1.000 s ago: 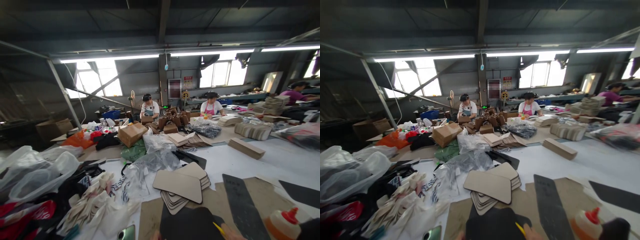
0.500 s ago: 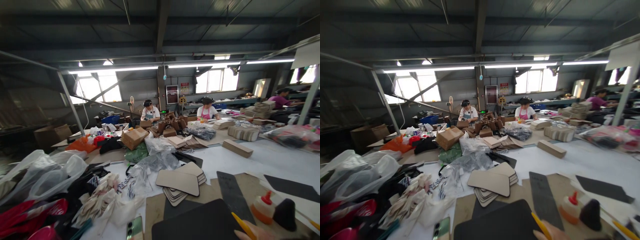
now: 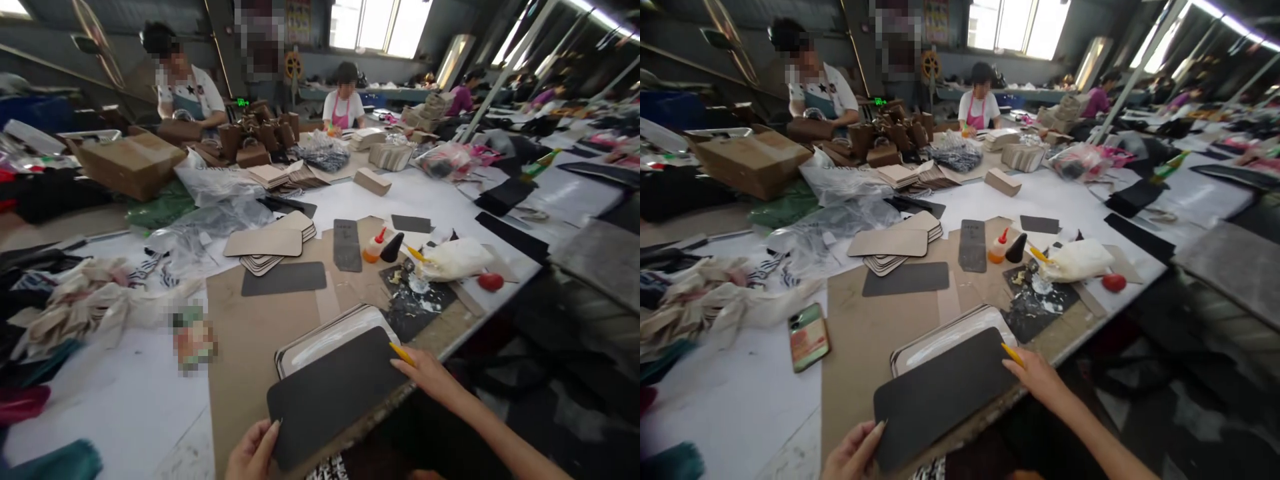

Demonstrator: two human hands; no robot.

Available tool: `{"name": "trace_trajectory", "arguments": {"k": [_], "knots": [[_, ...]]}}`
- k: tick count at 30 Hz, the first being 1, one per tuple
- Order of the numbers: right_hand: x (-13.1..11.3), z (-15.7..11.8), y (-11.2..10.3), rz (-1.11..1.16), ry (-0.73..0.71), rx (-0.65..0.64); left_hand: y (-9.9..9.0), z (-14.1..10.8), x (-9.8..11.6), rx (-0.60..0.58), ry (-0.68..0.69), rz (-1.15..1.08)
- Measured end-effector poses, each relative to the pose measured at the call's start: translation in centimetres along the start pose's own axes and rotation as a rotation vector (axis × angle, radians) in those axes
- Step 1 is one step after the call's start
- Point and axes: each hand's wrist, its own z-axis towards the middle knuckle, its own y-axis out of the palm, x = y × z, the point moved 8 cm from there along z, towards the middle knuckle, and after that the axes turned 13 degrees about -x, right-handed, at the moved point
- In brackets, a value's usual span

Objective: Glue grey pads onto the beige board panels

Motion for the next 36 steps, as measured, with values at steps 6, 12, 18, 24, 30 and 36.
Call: {"name": "trace_trajectory", "arguments": {"k": [6,12,18,24,30,36], "knots": [[2.6,2.8,-1.5,-0.242,0.095,0.066,1.9,3.0,3.1,0.121,0.127,0.243],[3.5,5.4,-1.4,-0.428,0.115,0.014,2.2,4.5,4.6,0.262,0.065,0.5],[4.7,6.6,-1.0,-0.454,0.078,-0.022,2.8,4.4,4.3,0.294,0.021,0.531],[4.7,7.0,-1.2,-0.429,0.113,-0.081,2.8,4.4,3.9,0.325,0.003,0.515],[4.8,7.2,-1.4,-0.401,0.148,-0.133,2.8,4.4,3.9,0.347,0.001,0.504],[4.6,7.4,-1.4,-0.404,0.145,-0.156,2.8,4.4,3.9,0.342,-0.017,0.496]]}}
